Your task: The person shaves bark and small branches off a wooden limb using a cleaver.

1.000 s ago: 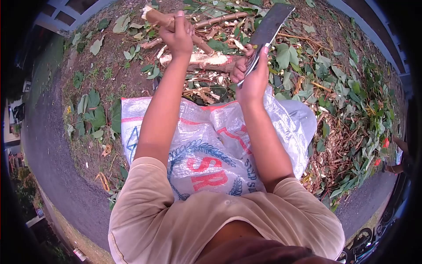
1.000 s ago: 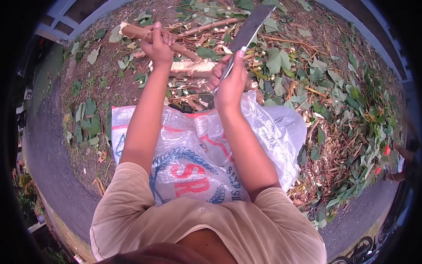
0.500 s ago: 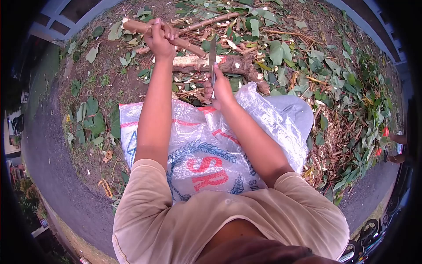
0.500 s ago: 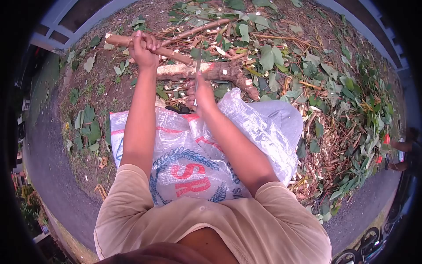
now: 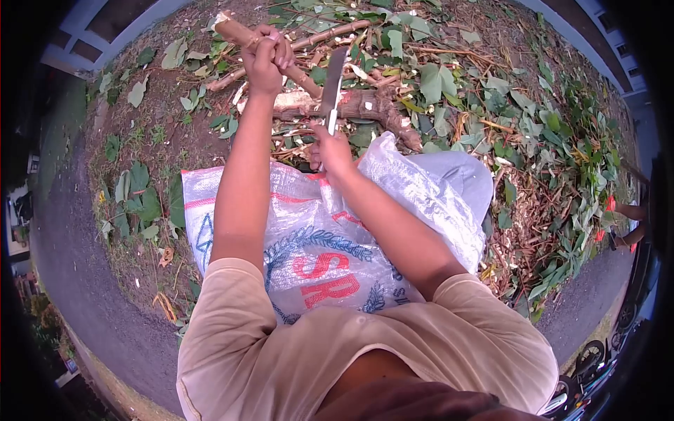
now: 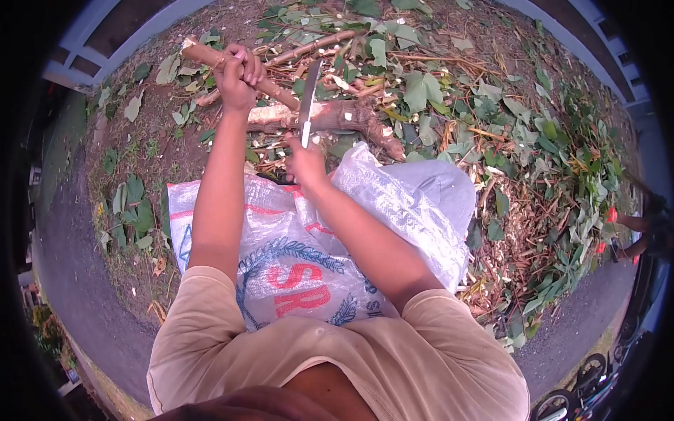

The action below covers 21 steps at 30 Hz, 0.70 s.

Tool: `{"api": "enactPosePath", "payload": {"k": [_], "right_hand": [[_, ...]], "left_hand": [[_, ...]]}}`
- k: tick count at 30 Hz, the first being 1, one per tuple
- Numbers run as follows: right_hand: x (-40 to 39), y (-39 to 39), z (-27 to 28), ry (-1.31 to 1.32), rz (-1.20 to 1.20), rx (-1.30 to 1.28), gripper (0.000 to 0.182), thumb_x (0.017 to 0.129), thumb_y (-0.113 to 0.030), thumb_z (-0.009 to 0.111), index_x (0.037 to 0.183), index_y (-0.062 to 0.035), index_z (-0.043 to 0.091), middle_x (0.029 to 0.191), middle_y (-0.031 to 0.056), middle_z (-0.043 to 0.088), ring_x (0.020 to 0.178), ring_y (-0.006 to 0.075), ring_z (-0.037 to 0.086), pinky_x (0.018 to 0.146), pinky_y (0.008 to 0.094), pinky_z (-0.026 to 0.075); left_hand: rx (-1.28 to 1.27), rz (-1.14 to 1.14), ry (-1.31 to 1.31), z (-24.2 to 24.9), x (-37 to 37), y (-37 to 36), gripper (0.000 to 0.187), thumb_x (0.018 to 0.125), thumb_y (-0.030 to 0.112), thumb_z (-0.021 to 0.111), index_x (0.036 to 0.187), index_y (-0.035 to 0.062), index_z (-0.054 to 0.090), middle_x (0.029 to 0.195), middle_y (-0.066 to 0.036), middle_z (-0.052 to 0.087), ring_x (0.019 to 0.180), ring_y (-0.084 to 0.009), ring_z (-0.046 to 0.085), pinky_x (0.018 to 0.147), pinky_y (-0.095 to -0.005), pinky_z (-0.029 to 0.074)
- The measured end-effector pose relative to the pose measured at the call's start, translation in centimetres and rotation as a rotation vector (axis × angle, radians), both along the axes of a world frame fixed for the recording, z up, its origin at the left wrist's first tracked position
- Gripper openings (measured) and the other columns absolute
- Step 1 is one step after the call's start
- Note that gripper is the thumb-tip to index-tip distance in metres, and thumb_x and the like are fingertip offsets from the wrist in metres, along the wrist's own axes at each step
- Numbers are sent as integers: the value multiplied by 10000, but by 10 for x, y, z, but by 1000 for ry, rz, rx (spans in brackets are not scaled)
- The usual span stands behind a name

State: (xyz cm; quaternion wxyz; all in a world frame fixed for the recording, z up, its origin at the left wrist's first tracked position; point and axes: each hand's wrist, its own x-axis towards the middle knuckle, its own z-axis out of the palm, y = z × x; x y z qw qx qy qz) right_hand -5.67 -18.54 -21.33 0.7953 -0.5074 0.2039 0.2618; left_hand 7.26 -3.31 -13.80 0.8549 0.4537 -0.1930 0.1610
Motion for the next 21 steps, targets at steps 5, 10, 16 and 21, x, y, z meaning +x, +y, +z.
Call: {"api": "enactPosePath", "payload": {"k": [5, 10, 16, 21], "right_hand": [[-1, -2, 0, 141, 55, 190, 291, 1004, -278, 653, 838, -152, 450, 618, -39, 374, 500, 96, 362, 458, 296, 318], [14, -21, 28, 112, 51, 247, 308, 1005, -250, 657, 815, -135, 444, 631, -35, 397, 510, 99, 388, 469, 290, 327], [31, -43, 84, -571, -348, 245, 244, 1025, -187, 653, 882, -110, 470, 587, -47, 370, 471, 64, 345, 453, 271, 314], [0, -7, -9, -156, -104, 91, 235, 1023, -215, 633, 891, -117, 466, 609, -22, 396, 483, 98, 370, 454, 298, 341]], "left_hand": [[-23, 316, 111, -8, 15, 21, 193, 1017, 223, 623, 920, 89, 523, 660, -21, 508, 521, -140, 474, 564, -341, 459], [-310, 716, 372, 15, 2, 20, 320, 992, 332, 735, 934, 98, 526, 680, 7, 496, 527, -117, 464, 521, -328, 445], [-117, 498, 213, 13, -6, -1, 306, 1012, 238, 689, 807, 73, 532, 574, 46, 372, 480, -78, 351, 496, -293, 369], [3, 353, 144, 14, -5, -11, 251, 1009, 208, 672, 850, 25, 610, 550, 35, 386, 449, -78, 353, 492, -304, 403]]}}
